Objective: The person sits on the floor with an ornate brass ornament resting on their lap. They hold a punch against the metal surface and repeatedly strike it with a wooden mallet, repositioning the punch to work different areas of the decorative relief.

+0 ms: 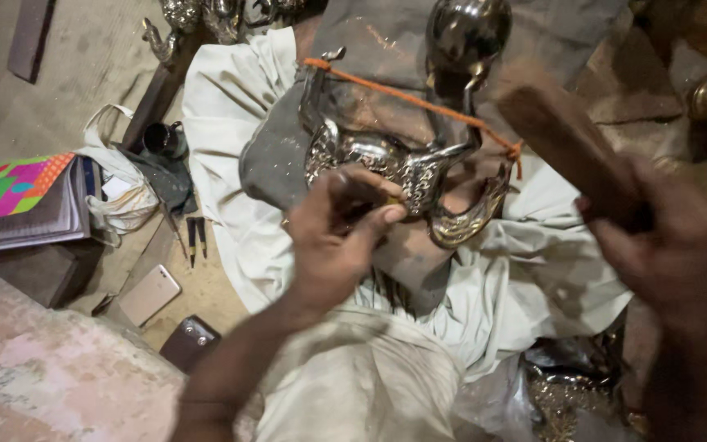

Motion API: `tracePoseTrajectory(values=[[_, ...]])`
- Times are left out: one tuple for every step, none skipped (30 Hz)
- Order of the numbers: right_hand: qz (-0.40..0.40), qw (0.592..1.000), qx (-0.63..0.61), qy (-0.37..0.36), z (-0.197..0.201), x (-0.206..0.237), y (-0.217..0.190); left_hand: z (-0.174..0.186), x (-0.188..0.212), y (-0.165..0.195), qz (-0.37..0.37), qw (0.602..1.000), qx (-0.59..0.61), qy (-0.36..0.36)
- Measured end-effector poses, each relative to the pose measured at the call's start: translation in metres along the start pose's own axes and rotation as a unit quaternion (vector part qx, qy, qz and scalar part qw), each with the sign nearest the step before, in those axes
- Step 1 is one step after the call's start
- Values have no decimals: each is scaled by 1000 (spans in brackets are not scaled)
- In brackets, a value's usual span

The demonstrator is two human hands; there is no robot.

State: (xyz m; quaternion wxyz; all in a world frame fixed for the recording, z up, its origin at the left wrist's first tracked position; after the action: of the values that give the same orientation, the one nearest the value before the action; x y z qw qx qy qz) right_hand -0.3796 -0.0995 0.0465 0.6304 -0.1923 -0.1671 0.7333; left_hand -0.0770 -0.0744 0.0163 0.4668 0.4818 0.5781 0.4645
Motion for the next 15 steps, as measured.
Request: tracePoseTrajectory(values=[[28,999,28,-7,8,-7,-15,1,7,2,-39,998,-49,7],[59,997,33,-23,14,-13,-30,0,14,4,-77,992,-97,13],[91,994,37,-38,19,-19,-45,0,21,8,-116,983,-144,20],[120,991,46,-38,26,-24,-58,1,25,1,-102,987,-119,24],[150,986,55,-39,32,-28,-70,0,29,-5,-88,991,-94,29],[180,981,68,-28,37,-31,-83,1,32,-11,-72,994,-69,35],[210,974,88,-21,39,-34,-94,1,34,-17,-64,995,-59,48],[240,965,108,-13,42,-37,-105,1,36,-22,-57,995,-49,61],[268,954,136,-6,42,-40,-116,3,37,-27,-51,995,-38,73],[291,947,136,-11,43,-43,-125,3,38,-17,-106,982,-139,65],[315,939,136,-16,45,-47,-134,1,40,-7,-160,956,-239,54],[336,932,136,-19,46,-51,-143,-3,42,2,-211,918,-334,42],[348,928,130,-24,48,-52,-152,-1,42,-8,-178,946,-267,40],[320,940,113,-40,51,-59,-155,0,42,-17,-143,969,-198,36],[290,951,93,-57,50,-64,-158,-2,43,-26,-105,986,-128,33]])
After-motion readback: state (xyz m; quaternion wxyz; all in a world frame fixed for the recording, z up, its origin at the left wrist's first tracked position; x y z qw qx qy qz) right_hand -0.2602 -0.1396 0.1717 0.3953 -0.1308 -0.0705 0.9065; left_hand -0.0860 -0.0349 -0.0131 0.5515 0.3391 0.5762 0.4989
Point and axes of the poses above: each hand's wrist, its own x-axis away from the middle knuckle, its own z-axis out of the back of the hand, y = z × x, the point moved 10 cm from there along -x, towards the middle knuckle, and after that the axes turned 10 degrees about -z, right-handed, at the moved point
